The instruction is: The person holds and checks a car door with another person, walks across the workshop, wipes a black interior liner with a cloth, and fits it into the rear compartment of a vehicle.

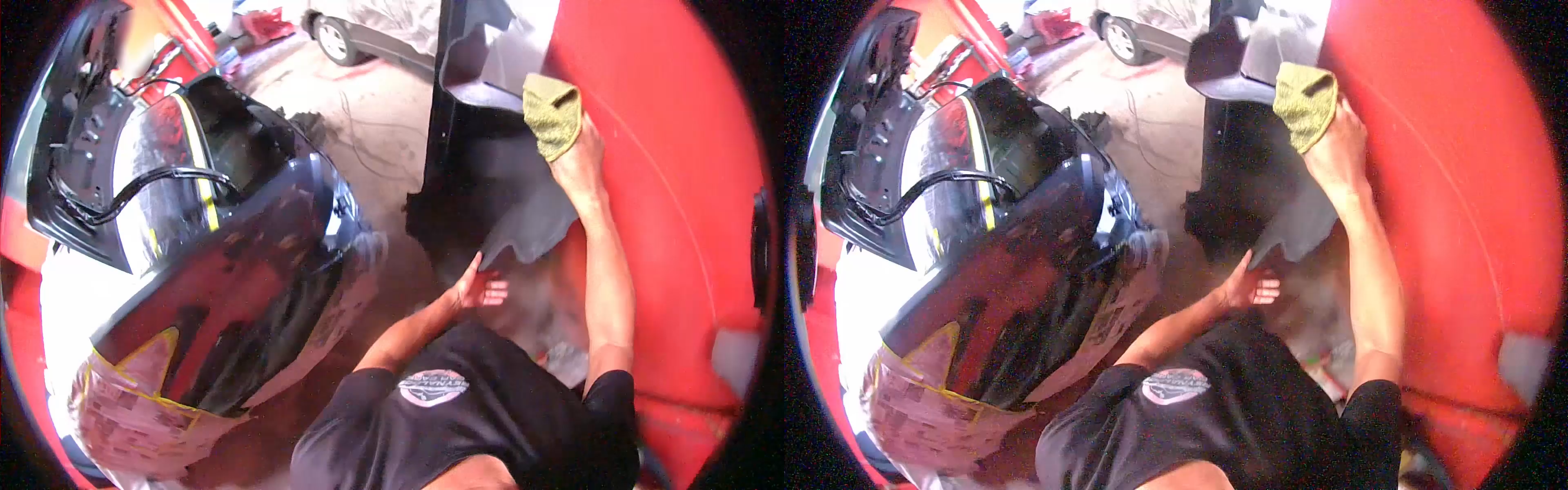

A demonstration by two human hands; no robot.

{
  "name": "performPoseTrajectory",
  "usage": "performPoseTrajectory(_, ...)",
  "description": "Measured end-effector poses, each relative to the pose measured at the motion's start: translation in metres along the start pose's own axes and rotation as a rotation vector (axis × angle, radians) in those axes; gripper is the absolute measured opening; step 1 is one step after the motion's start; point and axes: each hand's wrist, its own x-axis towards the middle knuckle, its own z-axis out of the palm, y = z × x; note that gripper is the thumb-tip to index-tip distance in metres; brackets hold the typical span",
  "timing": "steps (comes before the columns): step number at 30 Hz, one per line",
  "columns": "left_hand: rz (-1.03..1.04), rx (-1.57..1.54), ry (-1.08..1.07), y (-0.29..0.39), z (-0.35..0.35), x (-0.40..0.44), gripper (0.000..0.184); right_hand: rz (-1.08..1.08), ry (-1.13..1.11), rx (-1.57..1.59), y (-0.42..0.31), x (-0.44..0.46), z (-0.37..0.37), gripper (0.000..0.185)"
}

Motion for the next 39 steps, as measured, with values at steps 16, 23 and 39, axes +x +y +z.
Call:
performPoseTrajectory(16, 0.181, 0.243, -0.129, 0.332, -0.029, 0.061, 0.109, -0.141, 0.034, 0.168, 0.114, 0.259, 0.323, 0.027)
performPoseTrajectory(23, 0.670, 0.521, 0.414, 0.453, 0.020, 0.071, 0.035, -0.218, 0.044, 0.284, 0.132, 0.341, 0.427, 0.028)
performPoseTrajectory(39, 0.893, 1.140, 0.856, 0.678, 0.035, 0.081, 0.083, -0.305, -0.084, 0.417, 0.176, 0.482, 0.648, 0.026)
